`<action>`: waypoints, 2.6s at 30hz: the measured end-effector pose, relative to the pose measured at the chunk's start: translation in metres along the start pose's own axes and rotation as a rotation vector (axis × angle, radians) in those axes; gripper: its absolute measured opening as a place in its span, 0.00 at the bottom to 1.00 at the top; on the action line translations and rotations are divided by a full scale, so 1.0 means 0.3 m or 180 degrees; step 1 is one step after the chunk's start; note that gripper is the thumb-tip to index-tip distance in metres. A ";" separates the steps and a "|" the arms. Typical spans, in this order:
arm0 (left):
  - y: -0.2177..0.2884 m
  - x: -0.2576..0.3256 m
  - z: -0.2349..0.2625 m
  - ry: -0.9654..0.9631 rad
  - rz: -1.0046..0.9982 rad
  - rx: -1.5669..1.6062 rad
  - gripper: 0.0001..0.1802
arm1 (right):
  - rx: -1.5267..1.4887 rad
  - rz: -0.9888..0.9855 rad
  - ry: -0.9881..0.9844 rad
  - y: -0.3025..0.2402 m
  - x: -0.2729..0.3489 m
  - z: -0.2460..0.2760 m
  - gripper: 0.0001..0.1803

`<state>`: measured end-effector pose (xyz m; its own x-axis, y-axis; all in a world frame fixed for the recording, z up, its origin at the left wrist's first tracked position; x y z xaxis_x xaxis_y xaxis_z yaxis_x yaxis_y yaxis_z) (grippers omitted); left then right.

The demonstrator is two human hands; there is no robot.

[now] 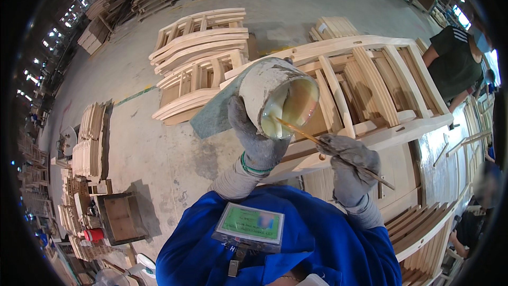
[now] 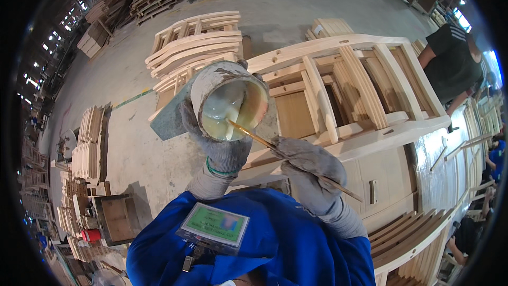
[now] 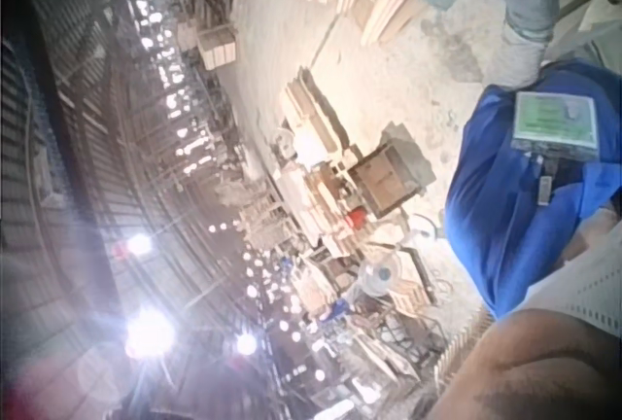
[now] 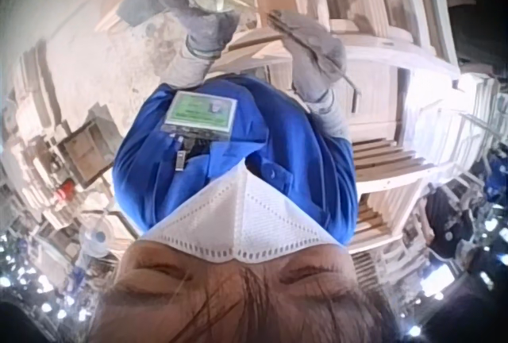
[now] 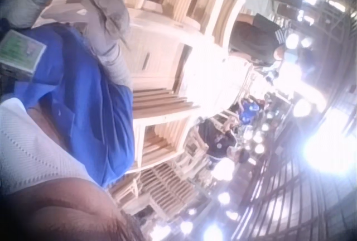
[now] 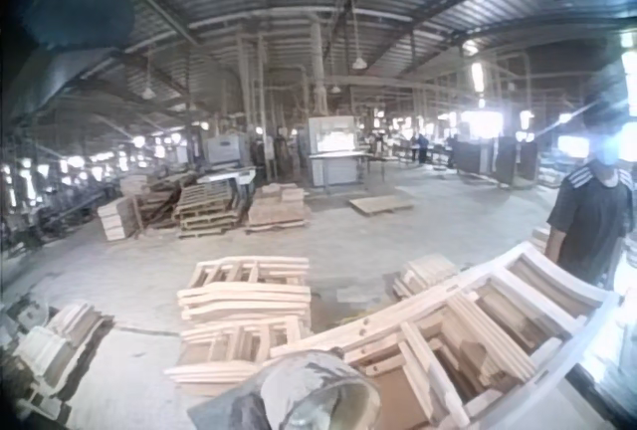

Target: The person applies glue to wooden chair frames using a brush and a small container. They repeatedly dip the brush into the container and spread glue along joints and edges of multiple frames, then place the frames on a nearby stack.

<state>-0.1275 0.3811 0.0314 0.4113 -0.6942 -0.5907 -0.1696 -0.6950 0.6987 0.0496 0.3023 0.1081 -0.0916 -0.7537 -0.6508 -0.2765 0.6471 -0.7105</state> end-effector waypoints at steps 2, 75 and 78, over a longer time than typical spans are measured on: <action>-0.010 0.005 -0.016 0.0158 0.0403 0.0389 0.28 | 0.0692 -0.0463 -0.0168 -0.013 0.016 0.004 0.10; 0.134 0.068 -0.255 -0.1832 -0.0255 -0.1466 0.48 | 0.1817 -0.2212 0.0188 -0.174 -0.292 1.068 0.15; 0.107 0.180 -0.374 -0.2152 0.0484 0.0294 0.41 | 0.1708 -0.1206 0.1224 -0.279 -0.222 1.033 0.15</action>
<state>-0.0102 0.3422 0.0673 -0.2655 -0.7284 -0.6316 -0.2690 -0.5731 0.7741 0.3752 0.3339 0.1279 -0.4372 -0.8588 -0.2672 0.1386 0.2293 -0.9634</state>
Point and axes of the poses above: each hand's wrist, its own x-axis away from the middle knuckle, its own z-axis out of the back of the hand, y = z × x, the point moved 6 cm from there along -x, towards the middle knuckle, and after that the axes turned 3 degrees about x, right-handed, at the moved point
